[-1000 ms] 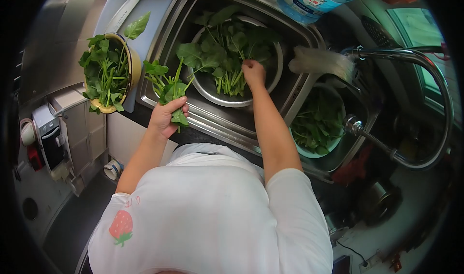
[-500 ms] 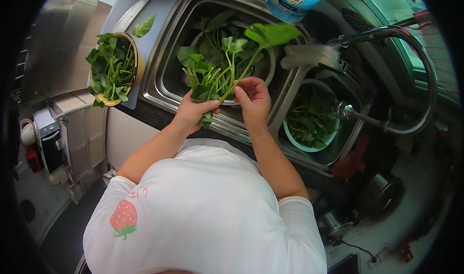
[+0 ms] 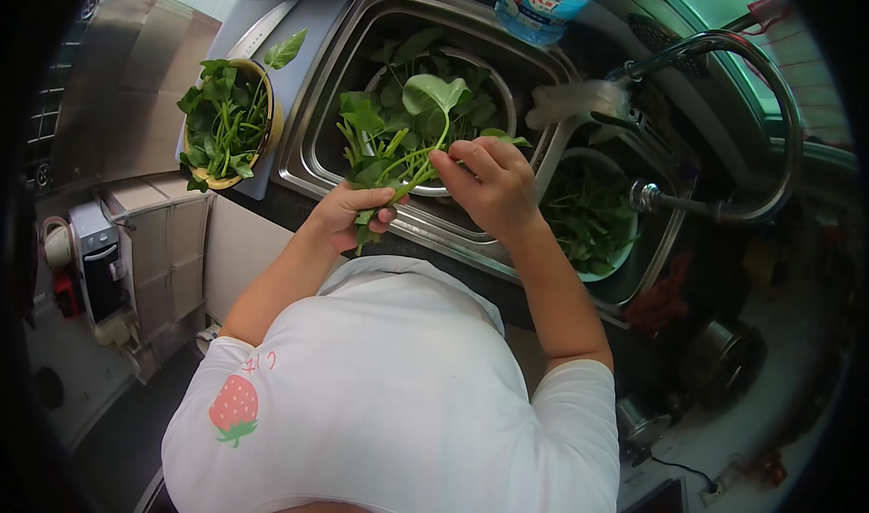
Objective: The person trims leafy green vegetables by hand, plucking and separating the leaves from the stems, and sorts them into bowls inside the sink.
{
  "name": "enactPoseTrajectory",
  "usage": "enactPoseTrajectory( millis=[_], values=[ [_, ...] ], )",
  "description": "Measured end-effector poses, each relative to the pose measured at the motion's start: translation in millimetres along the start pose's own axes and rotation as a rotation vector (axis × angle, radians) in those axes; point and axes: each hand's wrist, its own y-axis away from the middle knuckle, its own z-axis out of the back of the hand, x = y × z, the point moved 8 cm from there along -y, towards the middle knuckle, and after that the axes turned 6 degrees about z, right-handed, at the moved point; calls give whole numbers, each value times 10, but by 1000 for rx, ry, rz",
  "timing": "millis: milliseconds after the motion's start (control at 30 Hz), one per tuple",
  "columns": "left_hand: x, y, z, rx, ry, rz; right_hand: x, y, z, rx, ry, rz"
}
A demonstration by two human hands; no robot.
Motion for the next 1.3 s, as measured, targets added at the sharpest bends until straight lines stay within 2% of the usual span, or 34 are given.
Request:
enactPoseTrajectory(
  millis=[167,267,367,467,567,633,667,700,733,767,867,1000,1067,1167,1267,1300],
  values=[
    [-50,10,-1,-82,-93,-81,66,100,13,82,25,42],
    [-98,33,-145,-58,-158,-164,-22,168,15,8,-156,-113],
    [-168,54,-312,-3,-170,-236,-255,477,-197,-97,-808,-768],
    [-232,11,-424,15,-202,-268,-278,694,-368,-414,-1255,-1090],
    [-240,-12,-497,3,-242,-277,-295,852,-418,-468,-1397,-1290],
    [-259,23,-506,3,-284,-303,-726,1281,-332,-727,-1392,-1479],
    [-254,51,-462,5,-265,-297,-992,1471,-49,-868,-1141,-1514],
    [-284,82,-394,9,-249,-297,-1158,1561,268,-899,-886,-1382],
    [-325,115,-333,6,-229,-303,-1256,1639,494,-742,-629,-1242],
    [-348,146,-293,-14,-245,-300,-1194,1495,781,-397,-151,-997],
    [-412,184,-253,13,-207,-321,-677,1082,1022,-24,542,-430],
    [-445,192,-312,104,-227,-352,-758,1902,647,232,501,-557],
    [-418,193,-323,99,-270,-346,-892,2732,281,601,436,-736],
    [-383,254,-339,86,-344,-331,-796,3211,106,935,385,-876],
    [-356,300,-372,86,-424,-332,-784,2578,341,776,478,-909],
    [-327,299,-368,98,-444,-328,-777,2209,435,587,379,-918]
  ],
)
